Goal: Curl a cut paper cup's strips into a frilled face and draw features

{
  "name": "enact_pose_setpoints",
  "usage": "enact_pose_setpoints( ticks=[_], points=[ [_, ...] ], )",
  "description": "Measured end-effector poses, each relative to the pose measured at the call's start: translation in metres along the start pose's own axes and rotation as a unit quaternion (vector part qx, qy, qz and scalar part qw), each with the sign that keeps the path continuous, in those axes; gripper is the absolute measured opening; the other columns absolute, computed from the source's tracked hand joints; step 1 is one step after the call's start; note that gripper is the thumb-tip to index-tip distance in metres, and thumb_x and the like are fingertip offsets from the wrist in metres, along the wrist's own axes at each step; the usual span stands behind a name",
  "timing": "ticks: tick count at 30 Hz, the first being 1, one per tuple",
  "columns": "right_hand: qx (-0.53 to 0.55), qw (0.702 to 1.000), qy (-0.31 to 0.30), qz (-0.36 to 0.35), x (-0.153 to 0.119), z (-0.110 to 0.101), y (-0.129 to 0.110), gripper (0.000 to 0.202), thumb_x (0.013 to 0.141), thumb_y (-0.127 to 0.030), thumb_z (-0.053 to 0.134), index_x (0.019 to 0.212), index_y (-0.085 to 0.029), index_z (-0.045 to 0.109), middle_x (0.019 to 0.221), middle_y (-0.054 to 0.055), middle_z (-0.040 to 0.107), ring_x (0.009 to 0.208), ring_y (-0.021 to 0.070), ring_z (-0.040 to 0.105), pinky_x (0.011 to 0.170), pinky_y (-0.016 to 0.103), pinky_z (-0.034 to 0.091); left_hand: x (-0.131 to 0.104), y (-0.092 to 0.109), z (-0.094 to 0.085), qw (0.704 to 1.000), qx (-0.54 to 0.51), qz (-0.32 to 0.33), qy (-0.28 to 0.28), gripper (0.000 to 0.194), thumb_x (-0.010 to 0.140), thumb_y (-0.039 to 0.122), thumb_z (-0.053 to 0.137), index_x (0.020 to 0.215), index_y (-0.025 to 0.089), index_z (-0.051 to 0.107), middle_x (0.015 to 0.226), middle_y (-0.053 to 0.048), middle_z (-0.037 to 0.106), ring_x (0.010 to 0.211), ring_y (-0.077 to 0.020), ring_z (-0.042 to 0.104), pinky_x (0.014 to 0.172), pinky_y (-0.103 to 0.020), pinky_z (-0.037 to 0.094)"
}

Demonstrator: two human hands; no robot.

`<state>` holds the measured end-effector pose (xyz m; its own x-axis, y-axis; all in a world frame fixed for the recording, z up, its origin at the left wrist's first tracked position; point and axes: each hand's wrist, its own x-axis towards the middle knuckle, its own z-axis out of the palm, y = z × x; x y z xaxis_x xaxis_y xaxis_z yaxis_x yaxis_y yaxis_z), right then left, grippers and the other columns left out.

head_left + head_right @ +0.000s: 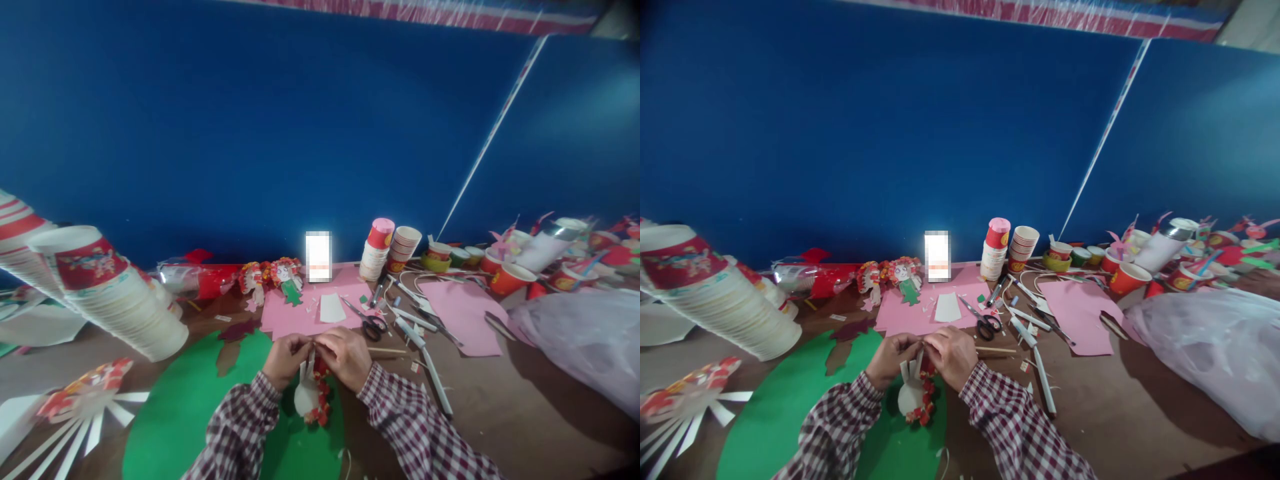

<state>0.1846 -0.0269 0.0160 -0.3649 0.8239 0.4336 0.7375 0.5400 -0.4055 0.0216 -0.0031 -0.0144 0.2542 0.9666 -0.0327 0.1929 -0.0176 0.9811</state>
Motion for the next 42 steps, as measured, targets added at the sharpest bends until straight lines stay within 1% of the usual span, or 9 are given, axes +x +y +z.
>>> enact_pose_setpoints(
  ticks=[5,11,15,19,25,28,33,37,42],
  points=[
    [-0.013,1.0,0.003,-0.011,0.0,0.0,0.0,0.014,0.082,-0.022,0.049,0.089,-0.023,0.062,0.082,0.001,0.063,0.079,0.0128,0.054,0.071,0.023,0.04,0.001,-0.003,0.0,1.0,-0.012,-0.021,0.004,0.027,0.063,0.035,0.061,0.074,0.011,0.065,0.061,-0.004,0.063,0.056,-0.0132,0.053,0.053,-0.022,0.041],
    [-0.031,0.999,0.01,-0.031,0.0,-0.001,0.001,0.014,0.083,-0.022,0.048,0.085,-0.022,0.062,0.08,0.002,0.062,0.08,0.0145,0.052,0.07,0.024,0.039,-0.003,0.0,0.0,0.998,-0.036,-0.039,-0.018,0.036,0.067,0.043,0.057,0.075,0.009,0.065,0.054,-0.001,0.058,0.047,-0.0087,0.046,0.046,-0.02,0.036],
    [-0.064,0.997,0.003,-0.045,0.001,-0.003,-0.002,0.017,0.085,-0.021,0.045,0.082,-0.021,0.062,0.079,0.003,0.06,0.079,0.0153,0.05,0.069,0.025,0.038,-0.006,0.008,0.001,0.993,-0.082,-0.084,-0.015,0.039,0.066,0.048,0.057,0.07,0.009,0.065,0.048,0.001,0.054,0.042,-0.0071,0.042,0.042,-0.018,0.032],
    [-0.088,0.995,-0.005,-0.056,0.001,-0.005,-0.004,0.017,0.085,-0.021,0.044,0.082,-0.02,0.061,0.077,0.003,0.059,0.077,0.0151,0.049,0.067,0.026,0.037,-0.005,0.011,0.004,0.982,-0.133,-0.13,-0.009,0.037,0.06,0.047,0.063,0.07,0.011,0.065,0.05,0.0,0.056,0.042,-0.0078,0.045,0.043,-0.019,0.036],
    [-0.087,0.995,-0.003,-0.05,0.001,-0.006,-0.004,0.016,0.085,-0.02,0.045,0.082,-0.02,0.061,0.077,0.003,0.059,0.078,0.0152,0.049,0.068,0.026,0.037,-0.005,0.005,0.003,0.983,-0.122,-0.139,-0.016,0.039,0.063,0.049,0.06,0.061,0.01,0.059,0.044,0.002,0.05,0.04,-0.0068,0.042,0.041,-0.019,0.034],
    [-0.068,0.997,0.0,-0.04,0.0,-0.005,-0.005,0.015,0.084,-0.02,0.045,0.084,-0.02,0.061,0.079,0.003,0.06,0.08,0.0153,0.05,0.07,0.025,0.037,-0.004,0.002,0.002,0.989,-0.084,-0.119,-0.007,0.041,0.065,0.05,0.057,0.061,0.01,0.059,0.044,0.003,0.049,0.04,-0.0063,0.039,0.041,-0.018,0.031],
    [-0.036,0.999,-0.006,-0.013,0.0,-0.001,-0.004,0.015,0.083,-0.02,0.047,0.09,-0.022,0.06,0.083,0.002,0.062,0.08,0.0136,0.052,0.071,0.023,0.038,-0.001,-0.001,-0.003,0.999,0.025,-0.037,0.0,0.039,0.069,0.046,0.054,0.063,0.009,0.062,0.047,0.001,0.051,0.045,-0.0076,0.041,0.044,-0.019,0.031],
    [-0.036,0.999,-0.012,0.005,-0.001,-0.001,-0.003,0.018,0.085,-0.023,0.044,0.095,-0.023,0.059,0.085,0.001,0.063,0.079,0.0128,0.054,0.073,0.022,0.037,0.001,-0.003,-0.004,0.999,0.037,-0.017,-0.005,0.036,0.07,0.043,0.054,0.065,0.009,0.064,0.051,0.0,0.055,0.049,-0.0092,0.045,0.048,-0.02,0.035],
    [-0.041,0.999,-0.032,0.012,0.0,-0.002,-0.004,0.018,0.086,-0.025,0.043,0.092,-0.024,0.06,0.083,0.0,0.064,0.079,0.0128,0.054,0.072,0.022,0.037,0.002,-0.003,-0.005,1.0,0.026,-0.006,-0.005,0.031,0.068,0.039,0.057,0.067,0.009,0.066,0.058,-0.003,0.062,0.054,-0.0115,0.051,0.053,-0.021,0.039]
  ],
)
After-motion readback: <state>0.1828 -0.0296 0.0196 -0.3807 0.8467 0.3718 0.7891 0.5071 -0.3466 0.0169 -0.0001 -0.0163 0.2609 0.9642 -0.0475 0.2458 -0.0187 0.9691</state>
